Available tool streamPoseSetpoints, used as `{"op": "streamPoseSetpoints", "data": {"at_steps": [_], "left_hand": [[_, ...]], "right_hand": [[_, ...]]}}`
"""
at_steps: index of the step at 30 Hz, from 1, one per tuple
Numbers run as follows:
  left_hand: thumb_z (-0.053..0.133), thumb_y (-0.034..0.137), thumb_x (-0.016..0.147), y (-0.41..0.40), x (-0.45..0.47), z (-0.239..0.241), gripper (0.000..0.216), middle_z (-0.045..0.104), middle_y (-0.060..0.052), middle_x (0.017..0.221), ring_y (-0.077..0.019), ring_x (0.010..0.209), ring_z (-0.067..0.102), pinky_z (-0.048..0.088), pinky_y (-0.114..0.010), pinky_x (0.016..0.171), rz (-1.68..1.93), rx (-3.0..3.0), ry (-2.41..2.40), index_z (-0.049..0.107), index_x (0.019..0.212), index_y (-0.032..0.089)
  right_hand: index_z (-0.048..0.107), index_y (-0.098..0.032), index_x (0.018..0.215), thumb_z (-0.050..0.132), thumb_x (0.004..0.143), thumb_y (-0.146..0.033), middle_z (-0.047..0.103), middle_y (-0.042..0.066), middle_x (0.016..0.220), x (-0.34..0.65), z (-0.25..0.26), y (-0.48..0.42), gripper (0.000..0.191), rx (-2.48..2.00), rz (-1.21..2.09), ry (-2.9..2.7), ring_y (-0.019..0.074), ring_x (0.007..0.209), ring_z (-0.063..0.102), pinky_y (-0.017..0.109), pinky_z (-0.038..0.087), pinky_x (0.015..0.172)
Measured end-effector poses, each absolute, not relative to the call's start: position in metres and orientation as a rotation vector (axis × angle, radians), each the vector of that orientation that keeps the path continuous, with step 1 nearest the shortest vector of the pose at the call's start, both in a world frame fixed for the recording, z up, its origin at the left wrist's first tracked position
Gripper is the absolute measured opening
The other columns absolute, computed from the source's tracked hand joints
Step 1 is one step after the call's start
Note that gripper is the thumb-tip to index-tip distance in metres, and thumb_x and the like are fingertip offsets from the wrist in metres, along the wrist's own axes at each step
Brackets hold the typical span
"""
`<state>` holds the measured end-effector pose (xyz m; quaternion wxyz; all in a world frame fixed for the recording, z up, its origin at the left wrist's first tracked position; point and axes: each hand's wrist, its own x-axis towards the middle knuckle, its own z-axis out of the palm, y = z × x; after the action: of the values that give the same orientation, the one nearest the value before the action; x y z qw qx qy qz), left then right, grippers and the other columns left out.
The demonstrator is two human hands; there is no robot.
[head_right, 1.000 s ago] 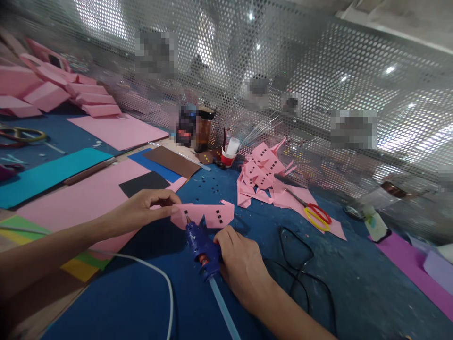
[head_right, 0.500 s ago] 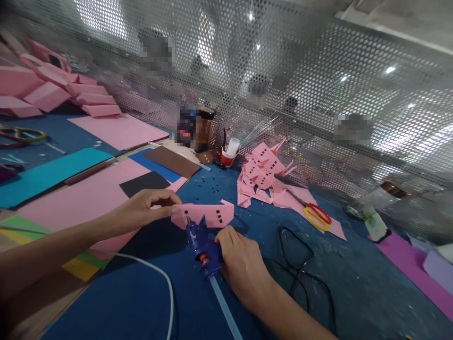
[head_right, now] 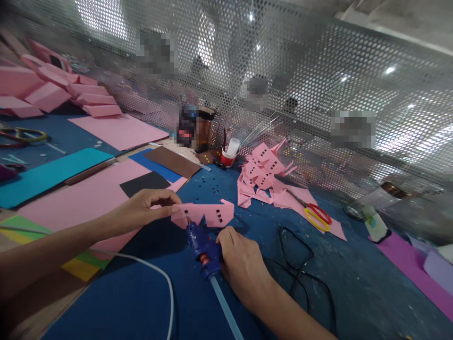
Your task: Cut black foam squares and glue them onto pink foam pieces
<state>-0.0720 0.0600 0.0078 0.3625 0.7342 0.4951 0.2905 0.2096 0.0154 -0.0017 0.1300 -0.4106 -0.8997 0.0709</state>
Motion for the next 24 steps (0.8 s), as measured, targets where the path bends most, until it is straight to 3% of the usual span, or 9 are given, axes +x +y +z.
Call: {"op": "streamPoseSetpoints", "data": {"at_steps": [24], "left_hand": [[0.054,0.045,0.088,0.0611,-0.074,0.0056,0.028,0.067,0.0,0.079,-0.0162,0.074,0.059,0.042,-0.027,0.068,0.764,1.904,1.267,0.067,0.086,0.021]], "right_hand": [[0.045,-0.021,0.086,0.048,0.078,-0.007,0.057,0.001,0.082,0.2096,-0.0013,0.0144,0.016,-1.178,0.165,-2.597,0.0141,0.063,0.052,0.025,0.033,0.056]]}}
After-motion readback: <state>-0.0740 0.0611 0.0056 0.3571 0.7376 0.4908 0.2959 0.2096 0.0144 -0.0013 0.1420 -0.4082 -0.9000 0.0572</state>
